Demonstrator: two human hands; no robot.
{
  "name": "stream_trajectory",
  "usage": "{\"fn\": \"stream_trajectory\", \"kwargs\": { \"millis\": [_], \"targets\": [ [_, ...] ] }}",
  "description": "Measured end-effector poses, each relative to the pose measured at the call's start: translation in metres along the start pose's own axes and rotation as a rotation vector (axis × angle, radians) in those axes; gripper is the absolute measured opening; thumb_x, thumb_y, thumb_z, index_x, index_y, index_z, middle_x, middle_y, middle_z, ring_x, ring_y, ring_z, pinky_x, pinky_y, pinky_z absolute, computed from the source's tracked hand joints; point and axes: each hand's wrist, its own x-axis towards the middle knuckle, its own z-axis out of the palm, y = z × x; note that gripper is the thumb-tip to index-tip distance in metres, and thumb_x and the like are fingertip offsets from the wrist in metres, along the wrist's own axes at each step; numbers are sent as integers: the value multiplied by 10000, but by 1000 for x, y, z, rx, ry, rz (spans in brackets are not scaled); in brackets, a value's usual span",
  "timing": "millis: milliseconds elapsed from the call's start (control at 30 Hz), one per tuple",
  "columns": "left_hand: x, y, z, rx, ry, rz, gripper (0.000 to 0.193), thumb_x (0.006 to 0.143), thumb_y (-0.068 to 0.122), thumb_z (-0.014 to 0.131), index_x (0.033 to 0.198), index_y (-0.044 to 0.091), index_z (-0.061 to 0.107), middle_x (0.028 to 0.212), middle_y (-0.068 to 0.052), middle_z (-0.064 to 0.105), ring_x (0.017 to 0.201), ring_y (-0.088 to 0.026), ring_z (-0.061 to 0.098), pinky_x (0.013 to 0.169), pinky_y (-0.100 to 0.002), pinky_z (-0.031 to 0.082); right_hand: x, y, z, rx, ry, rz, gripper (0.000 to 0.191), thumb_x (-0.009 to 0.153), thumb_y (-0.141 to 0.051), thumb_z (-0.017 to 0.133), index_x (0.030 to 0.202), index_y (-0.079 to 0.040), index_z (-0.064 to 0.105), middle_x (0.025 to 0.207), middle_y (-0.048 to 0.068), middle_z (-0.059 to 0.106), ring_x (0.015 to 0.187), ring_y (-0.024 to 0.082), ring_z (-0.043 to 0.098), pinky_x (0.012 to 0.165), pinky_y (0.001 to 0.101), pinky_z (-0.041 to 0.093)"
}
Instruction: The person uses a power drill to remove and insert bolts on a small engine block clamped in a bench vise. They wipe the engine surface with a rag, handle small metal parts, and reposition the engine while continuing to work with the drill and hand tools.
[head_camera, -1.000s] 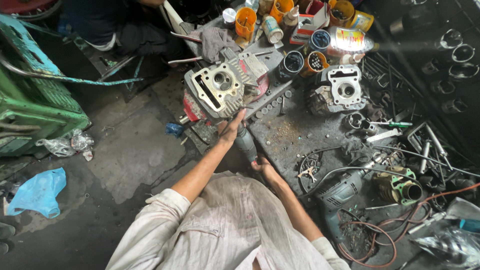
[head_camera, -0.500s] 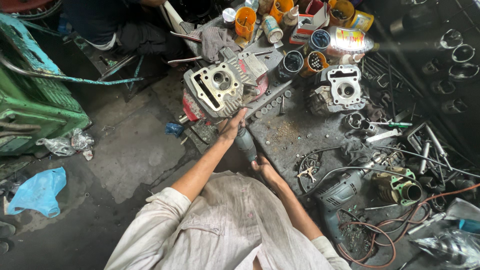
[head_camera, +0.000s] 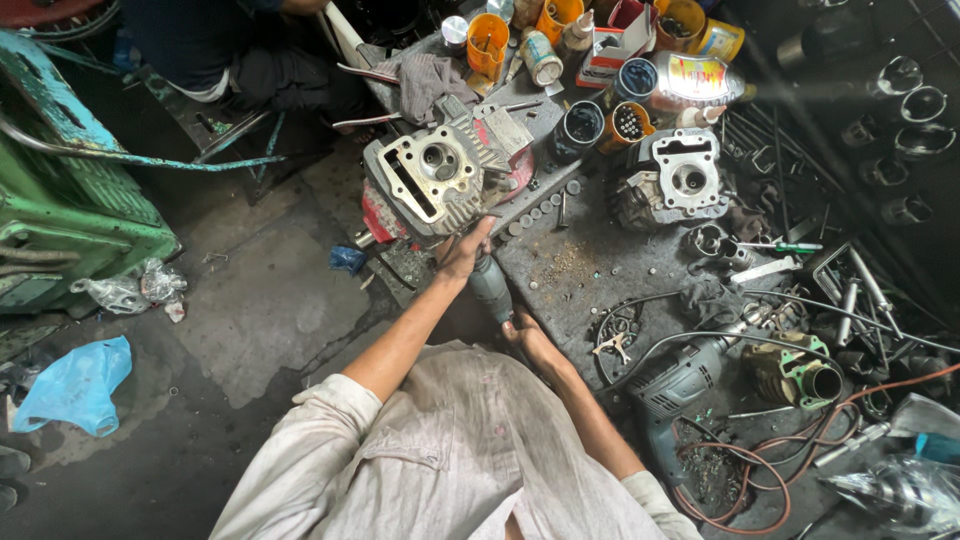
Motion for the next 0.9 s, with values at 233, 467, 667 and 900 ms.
{"fn": "stream_trajectory", "kwargs": {
  "millis": [233, 467, 667, 900],
  "targets": [
    [4, -11, -2, 1, 4, 15, 242, 912, 277, 763, 930, 60, 656, 742, -10, 619, 579, -109, 565, 527, -275, 480, 0, 2, -1, 7, -5, -46, 668, 933, -160, 618, 1533, 6, 378, 1396, 117, 585, 1169, 218, 543, 1053, 353, 409],
    [3, -11, -3, 20, -5, -27, 284, 929, 330, 738, 932, 58, 656, 729, -6, 603, 582, -109, 558, 536, -270, 468, -1, -1, -1, -21, -1, -41, 684, 927, -161, 626, 1539, 2, 369, 1410, 112, 583, 1215, 216, 519, 1082, 344, 374],
    [1, -4, 2, 35, 21, -28, 286, 902, 321, 749, 948, 50, 672, 734, -12, 616, 582, -113, 564, 536, -275, 474, -1, -2, -1, -49, 7, -85, 697, 923, -155, 640, 1539, 4, 355, 1425, 107, 569, 1227, 207, 516, 1089, 350, 369],
    [5, -7, -8, -184, -155, -143, 338, 930, 404, 677, 882, 70, 658, 735, -57, 660, 635, -149, 629, 628, -302, 535, -3, -2, -1, -26, 27, -18, 672, 944, -200, 630, 1538, -6, 381, 1308, 115, 635, 1061, 200, 587, 992, 341, 457]
  ]
}}
